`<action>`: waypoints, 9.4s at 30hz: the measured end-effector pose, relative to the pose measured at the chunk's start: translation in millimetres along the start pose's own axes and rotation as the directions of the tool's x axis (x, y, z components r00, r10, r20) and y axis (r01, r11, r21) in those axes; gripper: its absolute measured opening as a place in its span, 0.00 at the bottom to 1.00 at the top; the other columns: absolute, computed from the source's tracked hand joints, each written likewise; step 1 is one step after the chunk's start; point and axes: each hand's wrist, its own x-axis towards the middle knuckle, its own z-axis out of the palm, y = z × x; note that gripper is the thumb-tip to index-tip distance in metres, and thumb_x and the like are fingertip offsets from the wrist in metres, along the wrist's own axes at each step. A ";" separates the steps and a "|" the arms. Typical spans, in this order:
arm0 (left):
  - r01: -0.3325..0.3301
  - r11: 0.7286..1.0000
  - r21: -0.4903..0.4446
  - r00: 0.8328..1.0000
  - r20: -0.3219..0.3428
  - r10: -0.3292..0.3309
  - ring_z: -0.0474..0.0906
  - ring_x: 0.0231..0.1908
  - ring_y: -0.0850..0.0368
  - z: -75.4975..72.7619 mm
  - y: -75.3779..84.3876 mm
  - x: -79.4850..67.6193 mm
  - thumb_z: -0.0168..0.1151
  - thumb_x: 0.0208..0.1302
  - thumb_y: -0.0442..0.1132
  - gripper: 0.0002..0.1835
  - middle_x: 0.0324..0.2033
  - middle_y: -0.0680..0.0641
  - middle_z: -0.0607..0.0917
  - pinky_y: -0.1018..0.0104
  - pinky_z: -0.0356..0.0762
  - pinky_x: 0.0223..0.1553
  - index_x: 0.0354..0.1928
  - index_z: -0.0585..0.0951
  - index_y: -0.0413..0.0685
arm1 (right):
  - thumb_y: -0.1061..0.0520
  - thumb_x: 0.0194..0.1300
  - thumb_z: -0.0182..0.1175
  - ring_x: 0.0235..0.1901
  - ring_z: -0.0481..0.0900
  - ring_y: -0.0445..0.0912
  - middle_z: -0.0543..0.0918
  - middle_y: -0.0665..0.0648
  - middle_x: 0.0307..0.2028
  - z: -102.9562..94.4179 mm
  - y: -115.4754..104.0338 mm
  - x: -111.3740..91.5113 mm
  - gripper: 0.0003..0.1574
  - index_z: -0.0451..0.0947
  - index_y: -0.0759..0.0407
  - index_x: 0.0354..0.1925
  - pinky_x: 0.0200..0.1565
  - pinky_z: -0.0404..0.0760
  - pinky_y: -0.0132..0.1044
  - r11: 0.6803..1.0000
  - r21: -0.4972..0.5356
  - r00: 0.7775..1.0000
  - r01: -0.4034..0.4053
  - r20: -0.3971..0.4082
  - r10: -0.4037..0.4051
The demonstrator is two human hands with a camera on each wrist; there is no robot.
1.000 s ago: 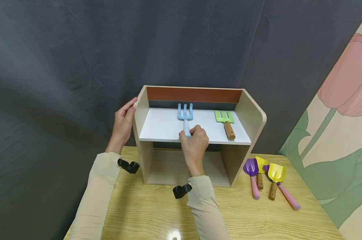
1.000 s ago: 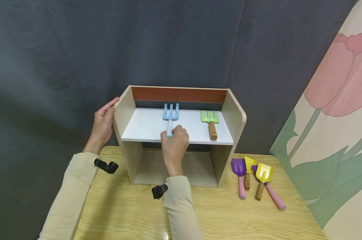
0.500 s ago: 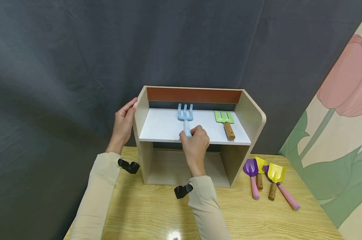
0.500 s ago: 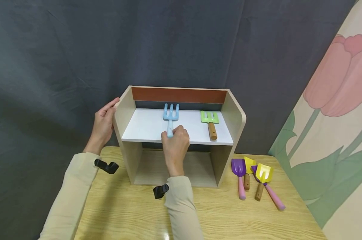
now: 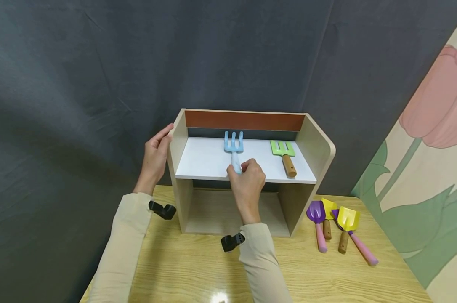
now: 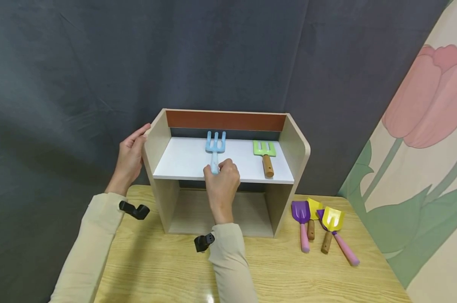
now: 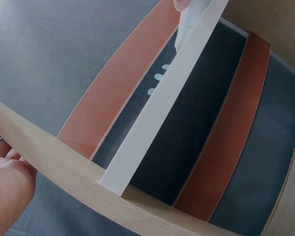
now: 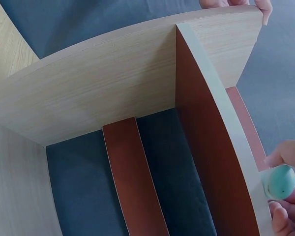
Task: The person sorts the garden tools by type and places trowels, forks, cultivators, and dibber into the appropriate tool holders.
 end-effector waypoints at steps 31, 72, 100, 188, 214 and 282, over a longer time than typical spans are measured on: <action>0.006 1.000 -0.003 1.000 0.007 -0.006 0.62 0.67 0.50 0.3 -2.1 4.1 0.48 0.74 0.40 0.25 0.68 0.44 0.67 0.52 0.57 0.66 0.69 0.67 0.39 | 0.51 0.49 0.70 0.34 0.76 0.58 0.82 0.63 0.31 -21.7 -1.9 7.3 0.20 0.83 0.66 0.34 0.30 0.75 0.50 0.994 -0.048 0.994 0.098 0.056 -0.095; 0.010 1.000 0.025 1.000 -0.008 -0.010 0.62 0.66 0.51 -1.9 -2.3 0.3 0.46 0.75 0.39 0.24 0.68 0.45 0.68 0.53 0.58 0.66 0.69 0.67 0.40 | 0.53 0.55 0.70 0.34 0.79 0.53 0.85 0.61 0.35 -81.6 4.8 5.5 0.20 0.83 0.67 0.39 0.37 0.75 0.46 0.926 0.112 0.931 0.360 0.012 -0.364; 0.007 1.000 -0.007 1.000 0.001 -0.007 0.63 0.66 0.51 2.2 -4.7 2.0 0.47 0.74 0.39 0.24 0.67 0.44 0.69 0.54 0.59 0.65 0.68 0.68 0.39 | 0.57 0.52 0.72 0.36 0.81 0.53 0.86 0.59 0.37 -134.1 24.0 10.4 0.18 0.84 0.65 0.41 0.34 0.70 0.28 0.940 0.072 0.943 0.332 -0.042 -0.330; 0.055 0.997 0.057 0.998 -0.015 -0.054 0.68 0.59 0.51 4.0 1.3 8.5 0.52 0.71 0.36 0.24 0.64 0.41 0.71 0.56 0.65 0.62 0.67 0.70 0.39 | 0.59 0.56 0.71 0.33 0.78 0.29 0.81 0.33 0.31 -224.4 142.5 -0.9 0.19 0.84 0.61 0.48 0.33 0.70 0.20 0.984 0.029 0.959 -0.175 -0.219 0.177; 0.037 0.997 0.064 0.999 -0.014 -0.037 0.67 0.62 0.49 1.7 -1.8 10.0 0.51 0.72 0.37 0.24 0.66 0.42 0.70 0.55 0.63 0.63 0.68 0.69 0.39 | 0.56 0.57 0.70 0.29 0.75 0.27 0.78 0.30 0.28 -218.4 204.7 -21.7 0.20 0.83 0.64 0.47 0.30 0.69 0.16 0.944 0.009 0.920 -0.331 -0.221 0.325; 0.037 0.998 0.043 0.999 -0.019 -0.036 0.69 0.59 0.50 2.6 -3.9 10.2 0.51 0.71 0.35 0.24 0.63 0.40 0.72 0.54 0.65 0.61 0.67 0.70 0.40 | 0.54 0.60 0.67 0.22 0.64 0.18 0.82 0.69 0.43 -156.2 318.9 -77.1 0.24 0.79 0.69 0.49 0.26 0.68 0.17 0.827 -0.189 0.840 -0.530 0.016 0.542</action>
